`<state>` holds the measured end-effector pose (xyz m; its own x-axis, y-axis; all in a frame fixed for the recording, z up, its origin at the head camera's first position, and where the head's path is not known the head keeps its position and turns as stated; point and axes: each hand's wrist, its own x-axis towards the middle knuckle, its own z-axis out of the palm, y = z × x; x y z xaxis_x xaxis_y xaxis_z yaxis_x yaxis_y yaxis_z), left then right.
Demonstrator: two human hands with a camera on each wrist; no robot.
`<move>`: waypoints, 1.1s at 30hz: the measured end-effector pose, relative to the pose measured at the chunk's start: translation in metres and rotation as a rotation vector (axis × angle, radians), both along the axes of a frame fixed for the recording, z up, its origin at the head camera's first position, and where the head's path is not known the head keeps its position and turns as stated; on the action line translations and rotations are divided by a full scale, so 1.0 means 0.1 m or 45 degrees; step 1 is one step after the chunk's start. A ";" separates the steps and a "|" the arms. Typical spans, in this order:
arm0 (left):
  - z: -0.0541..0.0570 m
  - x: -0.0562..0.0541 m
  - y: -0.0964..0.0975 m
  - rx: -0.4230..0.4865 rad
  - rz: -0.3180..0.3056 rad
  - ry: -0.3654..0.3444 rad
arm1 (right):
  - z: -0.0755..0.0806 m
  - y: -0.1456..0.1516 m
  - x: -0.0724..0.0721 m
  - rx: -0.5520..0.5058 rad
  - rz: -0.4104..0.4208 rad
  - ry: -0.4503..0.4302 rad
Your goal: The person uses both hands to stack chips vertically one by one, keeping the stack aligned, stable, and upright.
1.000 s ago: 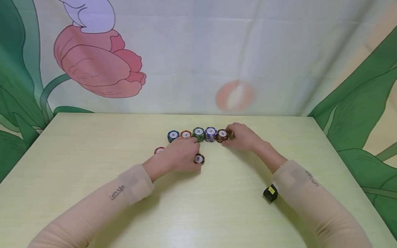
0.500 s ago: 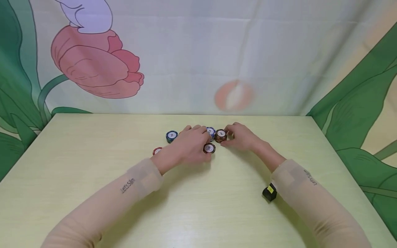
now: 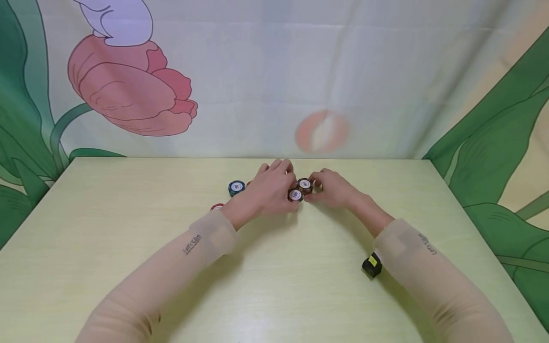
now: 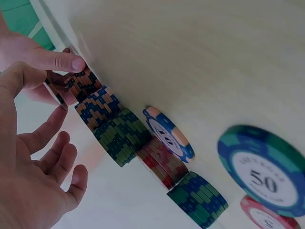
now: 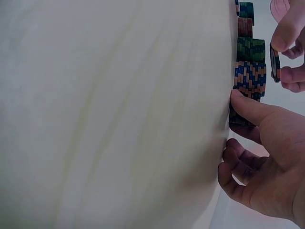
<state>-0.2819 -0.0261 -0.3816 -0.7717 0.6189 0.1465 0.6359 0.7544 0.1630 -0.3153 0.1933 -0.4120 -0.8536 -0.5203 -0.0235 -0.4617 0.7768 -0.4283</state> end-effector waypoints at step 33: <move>-0.08 -0.25 0.25 -0.030 0.009 -0.061 | 0.00 0.02 0.00 0.001 0.006 0.036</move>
<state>-0.3072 -0.0014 -0.3896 -0.7820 0.6161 0.0943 0.6222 0.7630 0.1752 -0.3151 0.1952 -0.4123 -0.8515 -0.5244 0.0003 -0.4774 0.7751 -0.4139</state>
